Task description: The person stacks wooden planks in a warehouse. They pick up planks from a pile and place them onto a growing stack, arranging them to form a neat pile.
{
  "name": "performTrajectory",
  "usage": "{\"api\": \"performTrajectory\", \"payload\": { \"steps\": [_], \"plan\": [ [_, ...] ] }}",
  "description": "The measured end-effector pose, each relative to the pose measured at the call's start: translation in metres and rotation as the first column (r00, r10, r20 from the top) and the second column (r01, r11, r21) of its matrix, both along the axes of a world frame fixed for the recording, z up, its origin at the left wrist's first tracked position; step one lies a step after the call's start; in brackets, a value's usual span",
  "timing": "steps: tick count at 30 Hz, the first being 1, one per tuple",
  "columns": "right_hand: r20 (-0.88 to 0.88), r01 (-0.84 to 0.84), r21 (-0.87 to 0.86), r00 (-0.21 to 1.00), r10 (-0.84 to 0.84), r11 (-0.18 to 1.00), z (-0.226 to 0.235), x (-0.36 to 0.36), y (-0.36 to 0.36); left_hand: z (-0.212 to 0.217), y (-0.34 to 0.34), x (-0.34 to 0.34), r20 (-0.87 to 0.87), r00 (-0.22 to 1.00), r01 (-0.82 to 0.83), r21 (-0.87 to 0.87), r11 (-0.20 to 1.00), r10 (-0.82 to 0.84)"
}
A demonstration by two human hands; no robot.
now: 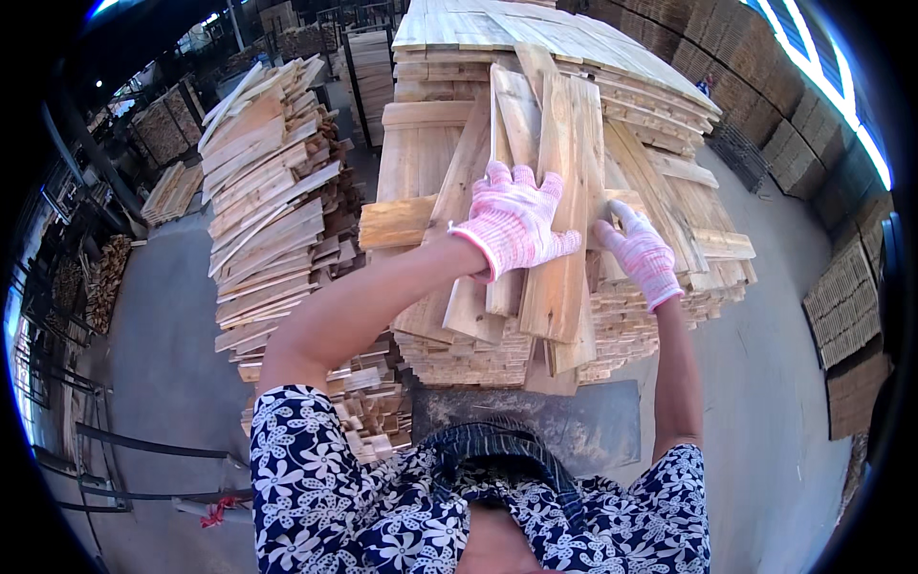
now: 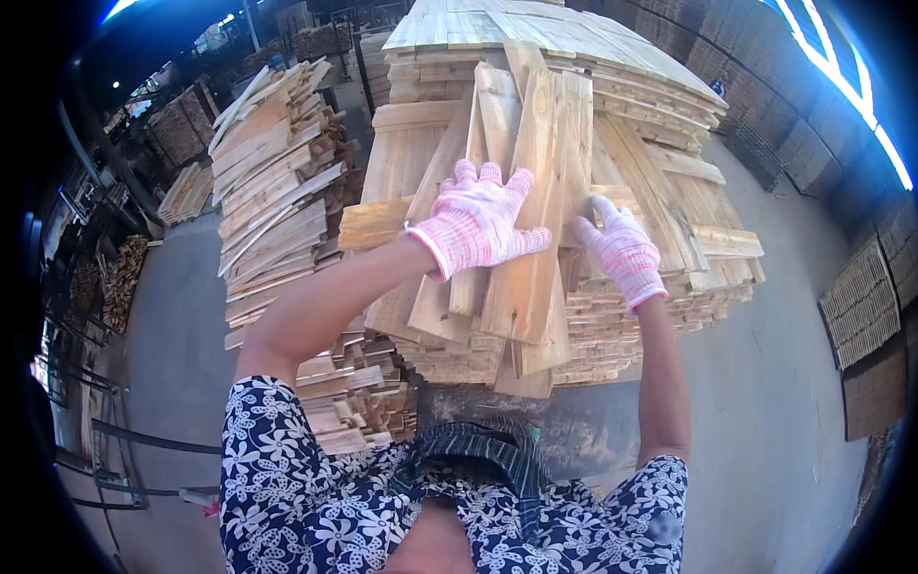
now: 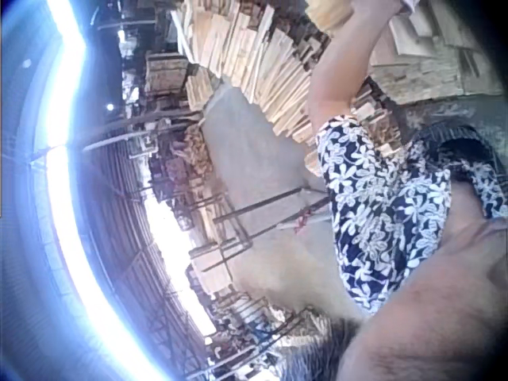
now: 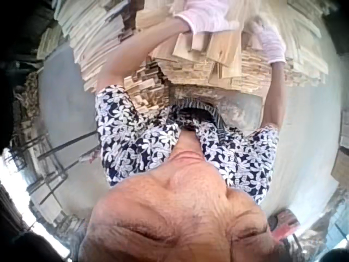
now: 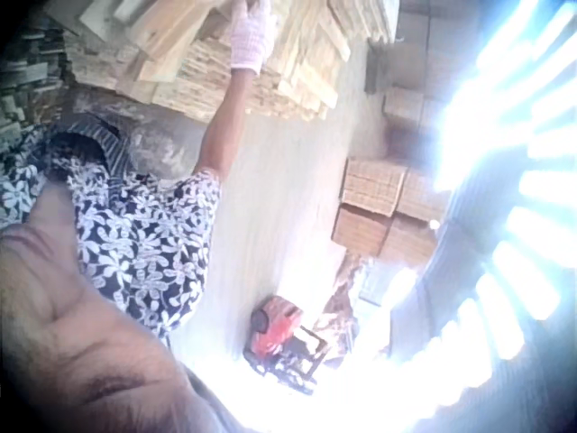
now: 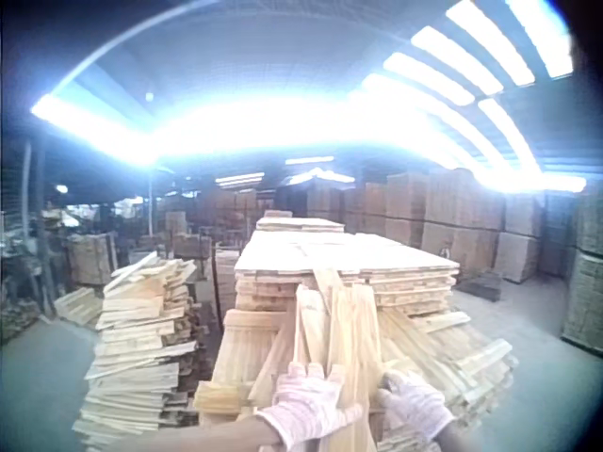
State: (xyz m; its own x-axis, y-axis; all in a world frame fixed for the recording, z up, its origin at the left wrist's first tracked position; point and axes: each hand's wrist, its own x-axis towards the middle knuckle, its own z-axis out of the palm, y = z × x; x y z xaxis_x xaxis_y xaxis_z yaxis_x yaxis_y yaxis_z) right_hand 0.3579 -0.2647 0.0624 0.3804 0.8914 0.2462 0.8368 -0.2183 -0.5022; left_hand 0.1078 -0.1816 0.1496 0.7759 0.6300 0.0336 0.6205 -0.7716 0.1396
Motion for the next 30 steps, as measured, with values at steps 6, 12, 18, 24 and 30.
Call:
{"api": "performTrajectory", "payload": {
  "steps": [6, 12, 18, 24, 30],
  "plan": [
    [0.009, 0.01, -0.035, 1.0, -0.009, 0.999, 0.084, -0.026, 0.066, -0.021, -0.021, 0.028, -0.034, 0.992, -0.12, 0.042, 0.992, 0.122],
    [-0.143, -0.001, -0.145, 0.989, -0.02, 0.989, 0.071, -0.001, 0.138, -0.014, -0.02, 0.039, 0.114, 0.99, -0.063, -0.133, 0.989, 0.079],
    [-0.148, -0.175, -0.201, 0.978, 0.147, 0.964, 0.051, 0.076, 0.112, -0.016, -0.023, 0.044, 0.039, 0.948, -0.315, -0.007, 0.949, 0.315],
    [-0.198, 0.0, -0.074, 0.98, -0.015, 0.997, 0.04, 0.201, 0.015, -0.018, -0.039, 0.086, -0.159, 0.862, -0.453, 0.186, 0.872, 0.481],
    [0.203, 0.22, -0.447, 0.969, -0.142, 0.867, -0.007, 0.34, -0.001, -0.011, -0.033, 0.136, -0.299, 0.795, -0.491, 0.195, 0.849, 0.528]
  ]
}}
